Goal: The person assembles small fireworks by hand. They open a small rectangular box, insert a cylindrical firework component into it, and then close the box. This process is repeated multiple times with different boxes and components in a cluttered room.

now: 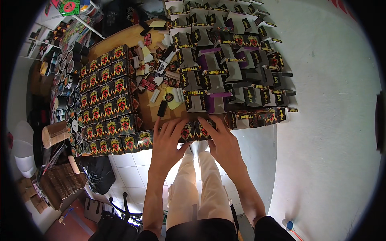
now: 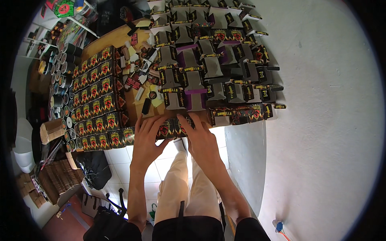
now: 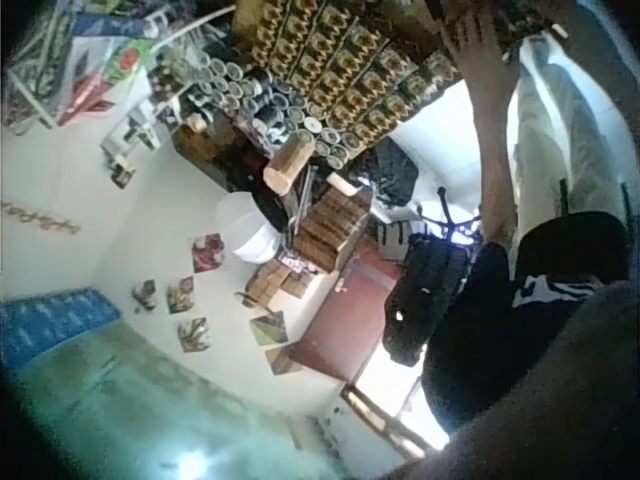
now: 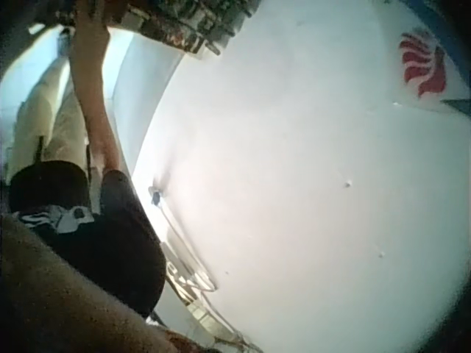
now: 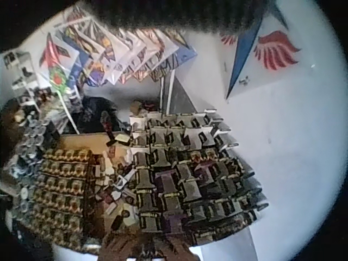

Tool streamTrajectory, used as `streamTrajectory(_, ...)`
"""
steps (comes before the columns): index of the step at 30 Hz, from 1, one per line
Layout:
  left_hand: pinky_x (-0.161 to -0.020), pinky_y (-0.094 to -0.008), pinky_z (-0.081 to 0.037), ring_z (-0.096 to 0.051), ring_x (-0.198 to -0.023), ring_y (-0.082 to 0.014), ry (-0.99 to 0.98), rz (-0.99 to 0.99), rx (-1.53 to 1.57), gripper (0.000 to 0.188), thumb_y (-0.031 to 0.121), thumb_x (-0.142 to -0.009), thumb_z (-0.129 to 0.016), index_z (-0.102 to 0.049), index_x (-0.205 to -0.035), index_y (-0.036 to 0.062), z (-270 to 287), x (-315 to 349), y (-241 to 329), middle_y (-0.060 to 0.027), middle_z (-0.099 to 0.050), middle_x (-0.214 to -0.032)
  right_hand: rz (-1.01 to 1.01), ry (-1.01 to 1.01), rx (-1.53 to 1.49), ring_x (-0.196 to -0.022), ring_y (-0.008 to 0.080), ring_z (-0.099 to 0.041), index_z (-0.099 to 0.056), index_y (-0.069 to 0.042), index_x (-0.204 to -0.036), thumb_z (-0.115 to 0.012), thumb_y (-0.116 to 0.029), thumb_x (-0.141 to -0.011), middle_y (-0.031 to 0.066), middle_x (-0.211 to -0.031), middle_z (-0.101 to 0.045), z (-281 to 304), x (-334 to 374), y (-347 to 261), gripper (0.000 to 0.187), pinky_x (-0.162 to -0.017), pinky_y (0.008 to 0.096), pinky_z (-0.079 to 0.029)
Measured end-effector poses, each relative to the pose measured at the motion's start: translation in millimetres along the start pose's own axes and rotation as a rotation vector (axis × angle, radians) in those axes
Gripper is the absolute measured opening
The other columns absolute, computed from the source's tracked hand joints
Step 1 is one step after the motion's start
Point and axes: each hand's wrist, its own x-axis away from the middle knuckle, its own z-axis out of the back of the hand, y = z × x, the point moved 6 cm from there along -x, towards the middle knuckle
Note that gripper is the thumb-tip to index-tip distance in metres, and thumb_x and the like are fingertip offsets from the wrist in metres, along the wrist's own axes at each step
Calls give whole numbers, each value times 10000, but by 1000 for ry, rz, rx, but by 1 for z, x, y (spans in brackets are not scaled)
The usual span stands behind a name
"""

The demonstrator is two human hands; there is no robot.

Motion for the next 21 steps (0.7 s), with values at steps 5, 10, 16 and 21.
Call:
streamTrajectory(5, -1292, -588, -302, -592, -1309, -339, -14, 5, -13, 781, 191, -742, -946, -606, -1442, 121, 4, -3, 9, -82, -633, -1411, 11, 4, -15, -1115, 361, -689, -601, -180, -1501, -775, 39, -836, 148, -1486, -521, 6, 3, -1, 720, -858, 459, -640)
streamTrajectory(10, -1261, -600, -344, -556, -1352, -346, 15, -30, 89, 767, 171, -768, -918, -600, -1464, 126, 10, -11, 34, -89, -621, -1382, 36, 86, -70, -1195, 389, -664, -616, -157, -1480, -768, 17, -858, 174, -1509, -495, 31, 21, -7, 663, -879, 453, -650)
streamTrajectory(16, -1104, -508, -497, -600, -1278, -361, 61, -144, 213, 561, 95, -792, -898, -687, -1312, 109, -8, -23, 77, -94, -649, -1334, -102, 312, -193, -737, 291, -734, -729, -98, -1277, -763, -43, -955, 116, -1098, -694, 71, 53, 21, 328, -635, 394, -609)
streamTrajectory(21, -968, -460, -548, -643, -1160, -336, 74, -196, 214, 432, 64, -806, -895, -726, -1203, 81, -33, -31, 96, -92, -679, -1239, -192, 317, -162, -647, 305, -718, -731, -114, -1269, -749, -53, -971, 96, -905, -707, 72, 58, 55, 304, -554, 405, -587)
